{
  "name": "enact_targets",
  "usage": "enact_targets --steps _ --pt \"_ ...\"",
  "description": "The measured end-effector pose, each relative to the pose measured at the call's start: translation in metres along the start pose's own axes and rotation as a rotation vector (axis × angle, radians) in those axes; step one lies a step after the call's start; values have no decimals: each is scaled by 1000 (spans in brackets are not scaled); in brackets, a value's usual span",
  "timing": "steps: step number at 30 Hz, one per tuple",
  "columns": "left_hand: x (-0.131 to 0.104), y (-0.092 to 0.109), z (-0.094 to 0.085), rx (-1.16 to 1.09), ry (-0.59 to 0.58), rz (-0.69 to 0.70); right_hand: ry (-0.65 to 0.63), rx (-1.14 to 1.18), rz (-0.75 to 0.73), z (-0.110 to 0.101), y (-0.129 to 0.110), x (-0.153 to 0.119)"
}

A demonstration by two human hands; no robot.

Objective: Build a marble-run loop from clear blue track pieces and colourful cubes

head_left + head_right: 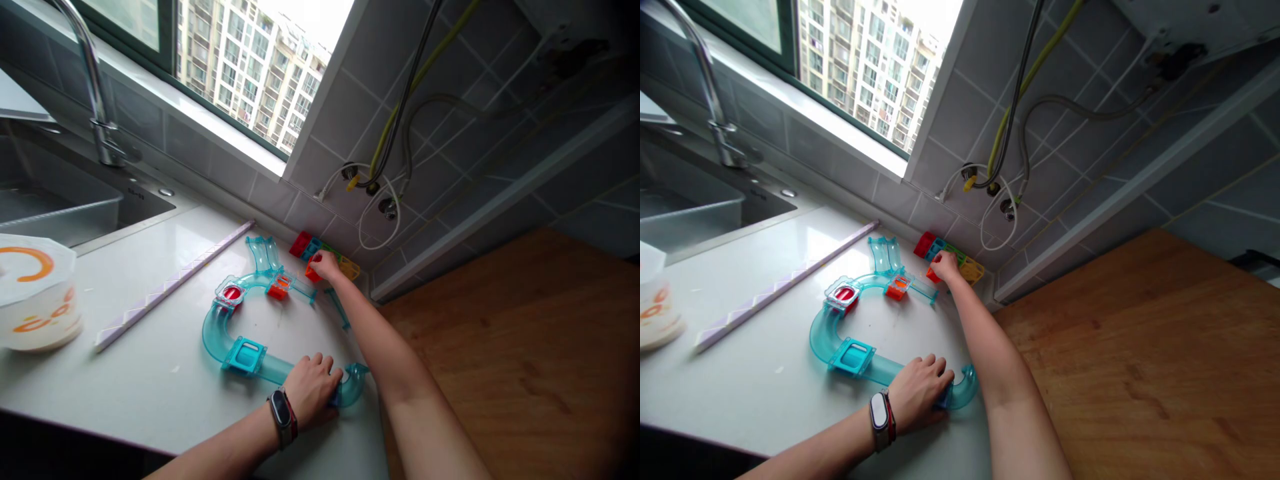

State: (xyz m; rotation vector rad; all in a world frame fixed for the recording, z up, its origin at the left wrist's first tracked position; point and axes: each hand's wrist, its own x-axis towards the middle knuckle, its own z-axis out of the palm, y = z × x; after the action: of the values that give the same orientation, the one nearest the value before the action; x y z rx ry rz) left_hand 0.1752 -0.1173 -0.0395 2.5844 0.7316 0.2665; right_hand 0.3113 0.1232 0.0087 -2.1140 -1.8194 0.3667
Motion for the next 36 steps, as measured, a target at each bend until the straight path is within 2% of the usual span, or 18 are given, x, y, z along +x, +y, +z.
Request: enact_targets --steps 3,7,10,14,18,21,23,28,31,34,36 --pt "0 -1 -1 10 8 3 71 63 -6 -29 25 -25" --pt "0 -2 -4 13 21 14 124 97 73 -59 68 -82" --pt "0 -2 -8 -33 39 22 117 60 169 -66 99 -126" --pt "4 0 -15 -94 75 -24 143 -20 295 -58 123 -170" --pt "24 -5 -17 -64 34 -77 144 -69 371 -42 126 -197" --pt "53 -18 -16 -74 -14 -72 132 -66 365 -33 123 -207" --pt "75 -28 -15 -70 -5 -63 136 -50 346 -31 122 -209" --pt "120 -42 -22 -54 8 78 236 18 287 -37 121 -221" --pt "136 -42 -26 -18 -48 176 354 47 310 -29 118 -251" --pt "148 -40 -25 33 -120 249 444 110 376 -8 112 -291" --pt "154 -39 -23 60 -156 297 420 144 439 6 106 -312"
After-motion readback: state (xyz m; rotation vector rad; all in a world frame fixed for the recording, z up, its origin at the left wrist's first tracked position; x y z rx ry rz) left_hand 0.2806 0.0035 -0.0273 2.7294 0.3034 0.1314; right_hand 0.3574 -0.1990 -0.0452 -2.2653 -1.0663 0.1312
